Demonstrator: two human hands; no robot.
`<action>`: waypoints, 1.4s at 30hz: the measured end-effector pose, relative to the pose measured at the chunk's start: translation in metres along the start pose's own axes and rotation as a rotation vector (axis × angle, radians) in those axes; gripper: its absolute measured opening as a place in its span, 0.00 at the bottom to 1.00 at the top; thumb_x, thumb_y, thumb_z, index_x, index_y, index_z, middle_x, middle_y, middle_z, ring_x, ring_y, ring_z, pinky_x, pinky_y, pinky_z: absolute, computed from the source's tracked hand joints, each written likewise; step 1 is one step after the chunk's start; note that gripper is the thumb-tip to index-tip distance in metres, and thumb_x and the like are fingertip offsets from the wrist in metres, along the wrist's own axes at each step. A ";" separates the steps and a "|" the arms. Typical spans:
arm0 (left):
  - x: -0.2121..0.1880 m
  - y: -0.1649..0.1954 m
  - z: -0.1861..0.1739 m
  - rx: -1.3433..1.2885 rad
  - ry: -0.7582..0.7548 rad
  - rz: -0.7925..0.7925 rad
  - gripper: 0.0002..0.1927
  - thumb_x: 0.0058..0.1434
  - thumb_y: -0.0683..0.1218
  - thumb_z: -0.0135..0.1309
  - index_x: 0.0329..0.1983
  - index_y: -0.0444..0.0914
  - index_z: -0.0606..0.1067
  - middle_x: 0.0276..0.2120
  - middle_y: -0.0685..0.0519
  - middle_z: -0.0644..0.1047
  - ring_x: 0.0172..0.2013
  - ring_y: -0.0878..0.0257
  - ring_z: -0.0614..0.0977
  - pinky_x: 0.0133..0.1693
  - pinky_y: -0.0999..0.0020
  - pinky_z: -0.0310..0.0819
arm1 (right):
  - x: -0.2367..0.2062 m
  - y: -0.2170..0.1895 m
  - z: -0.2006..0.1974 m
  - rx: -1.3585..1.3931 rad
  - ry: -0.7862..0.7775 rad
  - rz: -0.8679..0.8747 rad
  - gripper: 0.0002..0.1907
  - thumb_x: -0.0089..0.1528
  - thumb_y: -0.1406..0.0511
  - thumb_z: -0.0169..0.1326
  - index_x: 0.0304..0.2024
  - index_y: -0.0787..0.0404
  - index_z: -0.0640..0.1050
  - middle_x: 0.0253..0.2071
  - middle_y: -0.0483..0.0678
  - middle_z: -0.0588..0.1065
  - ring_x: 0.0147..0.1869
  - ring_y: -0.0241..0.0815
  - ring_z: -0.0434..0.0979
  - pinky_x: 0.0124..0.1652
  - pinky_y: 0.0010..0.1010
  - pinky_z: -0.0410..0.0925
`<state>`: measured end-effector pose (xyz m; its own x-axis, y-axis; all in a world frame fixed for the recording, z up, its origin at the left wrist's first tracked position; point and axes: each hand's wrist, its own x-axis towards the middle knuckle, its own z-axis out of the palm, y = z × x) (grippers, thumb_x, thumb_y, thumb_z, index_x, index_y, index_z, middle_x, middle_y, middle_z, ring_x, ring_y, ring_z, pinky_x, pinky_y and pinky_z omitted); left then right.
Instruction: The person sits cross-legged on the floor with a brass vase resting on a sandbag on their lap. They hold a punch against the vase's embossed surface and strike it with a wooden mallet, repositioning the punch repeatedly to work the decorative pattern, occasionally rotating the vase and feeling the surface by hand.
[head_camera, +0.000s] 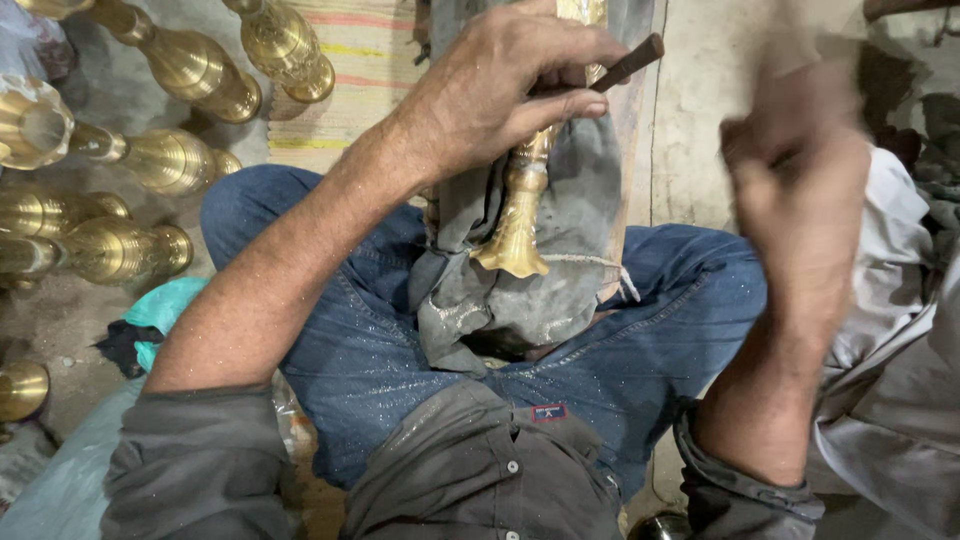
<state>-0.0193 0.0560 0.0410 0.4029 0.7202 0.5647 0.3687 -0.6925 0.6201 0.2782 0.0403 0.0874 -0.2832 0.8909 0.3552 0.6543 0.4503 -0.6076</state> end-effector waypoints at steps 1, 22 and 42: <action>0.001 -0.001 -0.001 0.017 0.003 0.036 0.18 0.72 0.49 0.67 0.59 0.38 0.78 0.35 0.52 0.80 0.38 0.59 0.82 0.42 0.59 0.76 | 0.000 -0.003 -0.001 -0.247 -0.031 -0.093 0.16 0.64 0.74 0.63 0.50 0.68 0.72 0.38 0.56 0.79 0.41 0.49 0.84 0.41 0.38 0.75; -0.004 -0.008 -0.002 0.021 -0.016 0.111 0.18 0.71 0.49 0.65 0.59 0.36 0.77 0.46 0.50 0.82 0.46 0.55 0.82 0.49 0.57 0.77 | -0.018 0.023 0.001 -0.336 0.024 -0.073 0.12 0.67 0.76 0.54 0.54 0.66 0.75 0.34 0.56 0.74 0.37 0.47 0.77 0.38 0.36 0.69; -0.007 -0.015 -0.001 0.021 -0.022 0.154 0.18 0.70 0.49 0.65 0.58 0.38 0.78 0.47 0.51 0.83 0.47 0.55 0.81 0.50 0.58 0.76 | -0.009 -0.005 -0.004 -0.603 0.030 -0.303 0.13 0.60 0.75 0.64 0.43 0.68 0.74 0.35 0.51 0.78 0.37 0.45 0.81 0.40 0.35 0.74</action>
<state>-0.0288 0.0613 0.0283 0.4737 0.6047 0.6402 0.3182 -0.7954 0.5158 0.2808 0.0298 0.0902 -0.5020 0.7243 0.4727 0.8283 0.5599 0.0217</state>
